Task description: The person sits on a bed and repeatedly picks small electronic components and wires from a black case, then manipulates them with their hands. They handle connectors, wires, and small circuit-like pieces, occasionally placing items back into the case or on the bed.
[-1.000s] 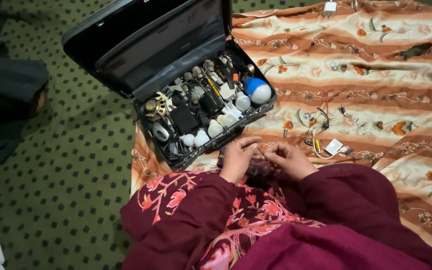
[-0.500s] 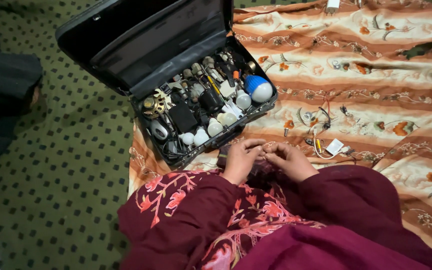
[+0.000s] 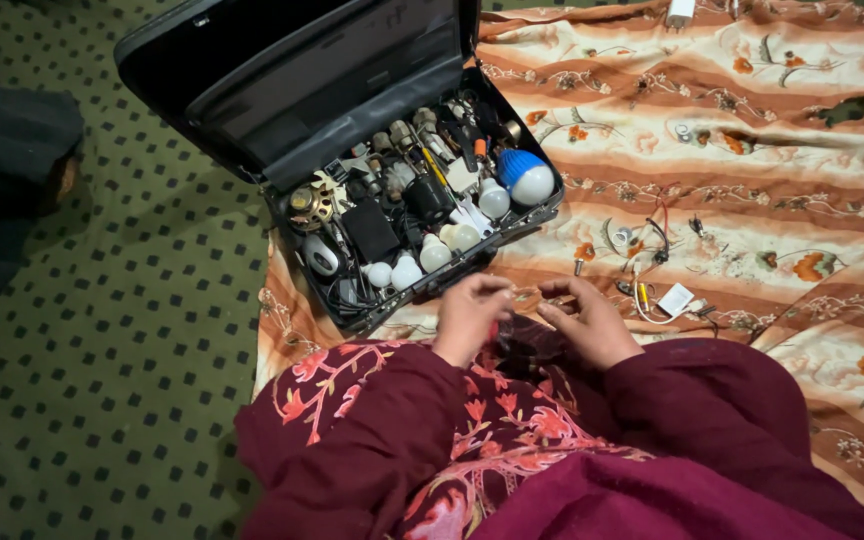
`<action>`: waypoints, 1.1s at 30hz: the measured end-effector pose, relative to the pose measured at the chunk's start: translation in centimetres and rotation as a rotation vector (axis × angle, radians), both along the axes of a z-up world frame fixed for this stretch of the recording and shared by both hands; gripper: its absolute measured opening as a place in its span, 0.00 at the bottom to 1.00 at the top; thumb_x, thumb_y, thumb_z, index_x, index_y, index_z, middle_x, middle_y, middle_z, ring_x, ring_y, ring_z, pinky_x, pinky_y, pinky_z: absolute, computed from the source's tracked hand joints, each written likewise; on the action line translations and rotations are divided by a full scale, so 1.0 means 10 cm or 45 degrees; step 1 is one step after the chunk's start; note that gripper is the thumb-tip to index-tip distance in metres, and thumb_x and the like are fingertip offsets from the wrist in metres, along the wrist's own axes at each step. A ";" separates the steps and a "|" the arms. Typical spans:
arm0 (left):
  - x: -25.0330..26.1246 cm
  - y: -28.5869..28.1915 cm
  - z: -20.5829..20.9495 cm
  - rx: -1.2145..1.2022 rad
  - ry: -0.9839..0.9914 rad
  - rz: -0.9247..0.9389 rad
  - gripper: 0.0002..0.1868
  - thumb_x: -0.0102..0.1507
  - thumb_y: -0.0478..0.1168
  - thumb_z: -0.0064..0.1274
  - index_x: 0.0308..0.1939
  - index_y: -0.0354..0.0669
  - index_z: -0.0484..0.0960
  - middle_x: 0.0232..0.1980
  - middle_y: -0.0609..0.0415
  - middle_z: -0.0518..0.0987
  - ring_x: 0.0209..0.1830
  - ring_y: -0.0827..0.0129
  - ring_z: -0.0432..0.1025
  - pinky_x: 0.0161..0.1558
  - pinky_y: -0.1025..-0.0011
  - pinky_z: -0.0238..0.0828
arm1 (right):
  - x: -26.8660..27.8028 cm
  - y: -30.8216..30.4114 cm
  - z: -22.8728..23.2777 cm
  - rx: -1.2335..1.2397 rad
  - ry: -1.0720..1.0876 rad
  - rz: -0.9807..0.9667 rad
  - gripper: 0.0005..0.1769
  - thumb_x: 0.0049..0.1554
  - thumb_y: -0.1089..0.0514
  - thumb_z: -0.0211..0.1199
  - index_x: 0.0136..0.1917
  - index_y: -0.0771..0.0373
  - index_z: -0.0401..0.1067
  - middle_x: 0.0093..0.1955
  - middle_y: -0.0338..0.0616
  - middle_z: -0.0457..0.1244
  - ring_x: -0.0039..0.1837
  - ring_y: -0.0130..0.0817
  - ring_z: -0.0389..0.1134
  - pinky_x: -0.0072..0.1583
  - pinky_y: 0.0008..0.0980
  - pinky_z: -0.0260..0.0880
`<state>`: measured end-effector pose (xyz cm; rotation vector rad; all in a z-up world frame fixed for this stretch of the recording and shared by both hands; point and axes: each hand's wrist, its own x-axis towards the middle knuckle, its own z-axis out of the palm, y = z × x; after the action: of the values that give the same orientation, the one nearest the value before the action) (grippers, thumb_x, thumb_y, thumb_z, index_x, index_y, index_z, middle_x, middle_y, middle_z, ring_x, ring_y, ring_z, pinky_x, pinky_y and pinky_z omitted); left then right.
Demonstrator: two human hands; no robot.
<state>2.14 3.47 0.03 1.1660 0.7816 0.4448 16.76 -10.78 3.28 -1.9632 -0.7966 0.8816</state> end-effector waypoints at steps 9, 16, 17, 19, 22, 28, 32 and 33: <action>0.05 -0.11 0.04 -0.075 0.017 -0.192 0.14 0.60 0.32 0.64 0.49 0.29 0.85 0.38 0.35 0.82 0.33 0.60 0.82 0.35 0.72 0.85 | -0.05 0.03 0.31 -0.104 -0.324 0.166 0.08 0.54 0.51 0.72 0.47 0.52 0.80 0.44 0.44 0.70 0.53 0.44 0.74 0.54 0.39 0.76; 0.03 0.00 -0.24 -0.117 0.023 -0.124 0.13 0.61 0.32 0.63 0.49 0.29 0.84 0.38 0.34 0.83 0.34 0.60 0.82 0.35 0.72 0.85 | 0.03 0.36 0.34 -0.238 -0.579 0.450 0.10 0.55 0.48 0.68 0.48 0.52 0.77 0.44 0.45 0.70 0.53 0.48 0.73 0.55 0.45 0.74; 0.04 0.03 -0.29 -0.123 0.019 -0.087 0.14 0.62 0.32 0.62 0.50 0.29 0.83 0.40 0.35 0.83 0.34 0.62 0.82 0.36 0.73 0.85 | 0.05 0.45 0.39 -0.231 -0.648 0.545 0.10 0.55 0.48 0.67 0.47 0.53 0.77 0.44 0.46 0.70 0.52 0.49 0.73 0.55 0.46 0.74; 0.07 0.11 -0.34 -0.131 0.013 -0.046 0.14 0.63 0.32 0.61 0.52 0.29 0.82 0.41 0.35 0.83 0.35 0.63 0.81 0.36 0.73 0.85 | 0.12 0.62 0.42 -0.224 -0.719 0.646 0.10 0.55 0.48 0.66 0.47 0.54 0.77 0.44 0.47 0.70 0.52 0.49 0.73 0.55 0.47 0.74; 0.13 0.29 -0.27 -0.080 0.076 -0.018 0.14 0.64 0.33 0.60 0.51 0.29 0.82 0.40 0.36 0.82 0.36 0.62 0.82 0.38 0.72 0.85 | 0.29 0.88 0.31 -0.177 -0.843 0.818 0.10 0.56 0.47 0.65 0.46 0.53 0.75 0.44 0.42 0.69 0.52 0.45 0.72 0.54 0.42 0.75; 0.55 0.85 -0.16 0.432 0.440 -0.126 0.12 0.63 0.42 0.59 0.49 0.44 0.85 0.44 0.46 0.86 0.46 0.60 0.82 0.46 0.64 0.83 | 0.74 1.42 0.00 -0.101 -1.165 0.901 0.12 0.57 0.43 0.63 0.46 0.50 0.73 0.46 0.37 0.65 0.54 0.42 0.70 0.53 0.41 0.75; 0.93 1.15 -0.40 0.791 0.744 -0.254 0.09 0.62 0.48 0.58 0.44 0.56 0.86 0.45 0.58 0.82 0.50 0.60 0.80 0.53 0.60 0.80 | 1.03 1.67 -0.24 -0.086 -1.407 0.878 0.10 0.57 0.43 0.63 0.46 0.48 0.72 0.46 0.32 0.65 0.55 0.35 0.71 0.52 0.34 0.75; 1.01 1.23 -0.49 0.844 0.846 -0.316 0.09 0.62 0.53 0.58 0.43 0.62 0.86 0.45 0.62 0.81 0.51 0.61 0.79 0.54 0.59 0.79 | 1.09 1.73 -0.32 -0.092 -1.473 0.871 0.10 0.57 0.42 0.63 0.45 0.47 0.72 0.46 0.30 0.64 0.55 0.33 0.70 0.51 0.32 0.74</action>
<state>12.20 15.77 -4.90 2.0618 1.0742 0.0880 27.67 6.56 0.11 -2.2136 -2.1878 -0.0094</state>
